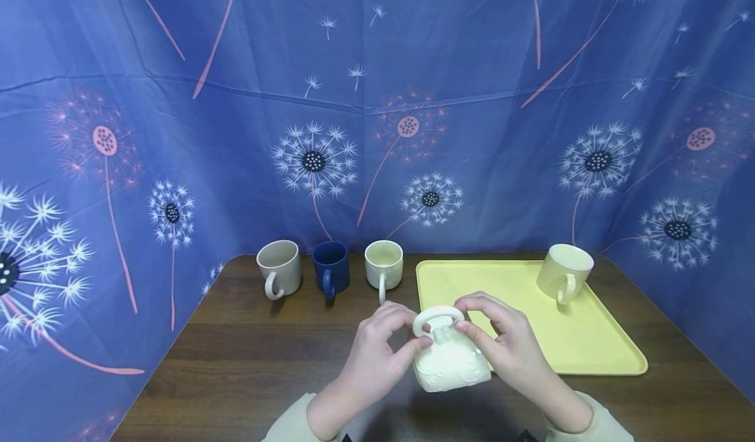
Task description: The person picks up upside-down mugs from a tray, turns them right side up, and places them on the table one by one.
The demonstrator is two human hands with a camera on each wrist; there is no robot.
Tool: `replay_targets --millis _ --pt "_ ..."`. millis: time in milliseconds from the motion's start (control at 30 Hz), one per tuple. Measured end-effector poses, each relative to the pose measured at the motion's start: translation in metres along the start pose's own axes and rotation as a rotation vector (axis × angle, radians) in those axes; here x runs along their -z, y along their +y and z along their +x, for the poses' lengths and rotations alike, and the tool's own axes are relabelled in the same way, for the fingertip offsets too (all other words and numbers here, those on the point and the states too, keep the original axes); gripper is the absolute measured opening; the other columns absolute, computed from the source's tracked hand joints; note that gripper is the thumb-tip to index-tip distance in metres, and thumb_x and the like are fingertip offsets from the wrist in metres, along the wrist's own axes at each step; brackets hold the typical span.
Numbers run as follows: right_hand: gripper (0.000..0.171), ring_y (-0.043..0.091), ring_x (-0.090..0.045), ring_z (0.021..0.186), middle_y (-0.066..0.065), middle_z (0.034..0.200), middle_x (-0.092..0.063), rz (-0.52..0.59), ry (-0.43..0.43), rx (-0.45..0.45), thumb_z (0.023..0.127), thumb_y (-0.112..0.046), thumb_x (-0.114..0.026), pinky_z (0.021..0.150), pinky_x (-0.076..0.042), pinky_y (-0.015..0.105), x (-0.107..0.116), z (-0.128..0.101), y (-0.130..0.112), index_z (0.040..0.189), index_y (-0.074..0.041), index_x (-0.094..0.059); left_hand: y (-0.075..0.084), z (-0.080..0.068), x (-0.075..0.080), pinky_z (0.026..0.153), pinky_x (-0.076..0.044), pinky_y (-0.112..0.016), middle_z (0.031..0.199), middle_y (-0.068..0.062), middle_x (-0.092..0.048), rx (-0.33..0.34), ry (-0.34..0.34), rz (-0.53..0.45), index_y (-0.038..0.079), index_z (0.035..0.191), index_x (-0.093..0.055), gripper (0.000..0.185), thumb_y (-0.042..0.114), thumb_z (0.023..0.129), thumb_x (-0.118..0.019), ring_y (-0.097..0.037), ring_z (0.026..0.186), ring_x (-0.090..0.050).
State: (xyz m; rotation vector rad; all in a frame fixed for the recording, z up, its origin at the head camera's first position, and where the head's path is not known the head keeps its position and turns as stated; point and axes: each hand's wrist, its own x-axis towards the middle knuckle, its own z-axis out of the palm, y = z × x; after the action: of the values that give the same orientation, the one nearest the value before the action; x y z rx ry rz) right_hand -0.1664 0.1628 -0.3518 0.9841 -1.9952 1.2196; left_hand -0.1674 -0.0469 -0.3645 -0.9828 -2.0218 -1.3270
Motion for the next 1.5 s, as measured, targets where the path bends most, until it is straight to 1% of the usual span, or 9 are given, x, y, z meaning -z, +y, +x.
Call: replay_targets --millis 200,367,467,600,767,1000,1100,1267,1500 --pt "0.037 0.006 -0.06 0.087 0.001 0.092 -0.066 -0.019 -0.034 -0.015 0.072 0.015 -0.07 0.077 -0.049 0.017 0.002 0.002 -0.001 0.099 -0.01 -0.065 0.005 0.004 0.008 0.079 -0.05 -0.027 0.088 0.006 -0.066 0.04 -0.095 0.011 0.012 0.091 -0.067 0.015 0.016 0.079 -0.075 -0.007 0.088 -0.059" --pt "0.034 0.005 -0.06 0.086 0.0 0.092 -0.066 -0.026 -0.068 -0.04 0.074 0.012 -0.07 0.077 -0.048 0.016 0.003 0.0 0.0 0.098 -0.012 -0.065 0.012 0.011 0.018 0.084 -0.049 -0.027 0.093 0.007 -0.067 0.19 -0.199 -0.049 0.012 0.098 -0.069 0.02 0.019 0.08 -0.075 -0.005 0.09 -0.059" --pt "0.034 0.004 -0.06 0.086 -0.001 0.091 -0.066 -0.033 -0.085 -0.044 0.074 0.011 -0.071 0.077 -0.048 0.016 0.004 -0.001 0.001 0.097 -0.013 -0.065 0.015 0.016 0.021 0.083 -0.05 -0.027 0.093 0.007 -0.067 0.278 -0.248 -0.076 0.013 0.099 -0.07 0.018 0.019 0.082 -0.074 -0.004 0.088 -0.06" --pt "0.034 0.005 -0.06 0.085 -0.002 0.092 -0.066 -0.046 -0.114 -0.015 0.074 0.009 -0.072 0.078 -0.048 0.016 0.004 -0.002 0.003 0.098 -0.014 -0.065 0.016 0.023 0.025 0.076 -0.051 -0.026 0.088 0.004 -0.068 0.345 -0.307 -0.112 0.01 0.097 -0.07 0.016 0.018 0.083 -0.072 -0.004 0.08 -0.06" --pt "0.034 0.005 -0.061 0.085 -0.004 0.092 -0.066 -0.056 -0.155 0.022 0.075 0.007 -0.072 0.079 -0.047 0.015 0.004 -0.001 0.004 0.099 -0.016 -0.065 0.012 0.031 0.028 0.068 -0.05 -0.02 0.083 -0.001 -0.067 0.424 -0.412 -0.193 0.006 0.095 -0.07 0.016 0.018 0.084 -0.071 -0.004 0.073 -0.059" --pt "0.036 0.008 -0.062 0.084 -0.003 0.092 -0.066 0.002 -0.181 0.149 0.073 0.009 -0.073 0.08 -0.047 0.015 -0.001 -0.001 0.008 0.1 -0.014 -0.066 0.006 0.036 0.03 0.07 -0.049 -0.02 0.085 -0.008 -0.07 0.557 -0.534 -0.319 0.001 0.095 -0.071 0.017 0.016 0.087 -0.067 -0.004 0.074 -0.06" --pt "0.035 0.007 -0.062 0.084 -0.005 0.092 -0.066 0.012 -0.202 0.176 0.074 0.007 -0.072 0.079 -0.048 0.016 -0.002 -0.001 0.009 0.1 -0.015 -0.066 0.002 0.038 0.03 0.075 -0.05 -0.023 0.085 -0.011 -0.07 0.594 -0.586 -0.376 0.0 0.094 -0.071 0.018 0.016 0.089 -0.065 -0.005 0.076 -0.06" --pt "0.035 0.006 -0.061 0.084 -0.005 0.093 -0.066 0.018 -0.246 0.17 0.075 0.007 -0.071 0.077 -0.048 0.016 -0.002 -0.001 0.01 0.101 -0.015 -0.065 -0.006 0.039 0.03 0.079 -0.049 -0.027 0.082 -0.004 -0.068 0.639 -0.687 -0.467 -0.002 0.096 -0.07 0.021 0.016 0.09 -0.062 -0.006 0.078 -0.058" --pt "0.032 0.006 -0.06 0.084 -0.004 0.094 -0.066 0.031 -0.316 0.153 0.078 0.005 -0.07 0.076 -0.048 0.016 -0.003 -0.003 0.011 0.103 -0.015 -0.064 -0.015 0.039 0.031 0.083 -0.049 -0.025 0.082 -0.001 -0.067 0.644 -0.841 -0.712 -0.018 0.102 -0.061 0.027 0.007 0.094 -0.054 -0.007 0.081 -0.06"
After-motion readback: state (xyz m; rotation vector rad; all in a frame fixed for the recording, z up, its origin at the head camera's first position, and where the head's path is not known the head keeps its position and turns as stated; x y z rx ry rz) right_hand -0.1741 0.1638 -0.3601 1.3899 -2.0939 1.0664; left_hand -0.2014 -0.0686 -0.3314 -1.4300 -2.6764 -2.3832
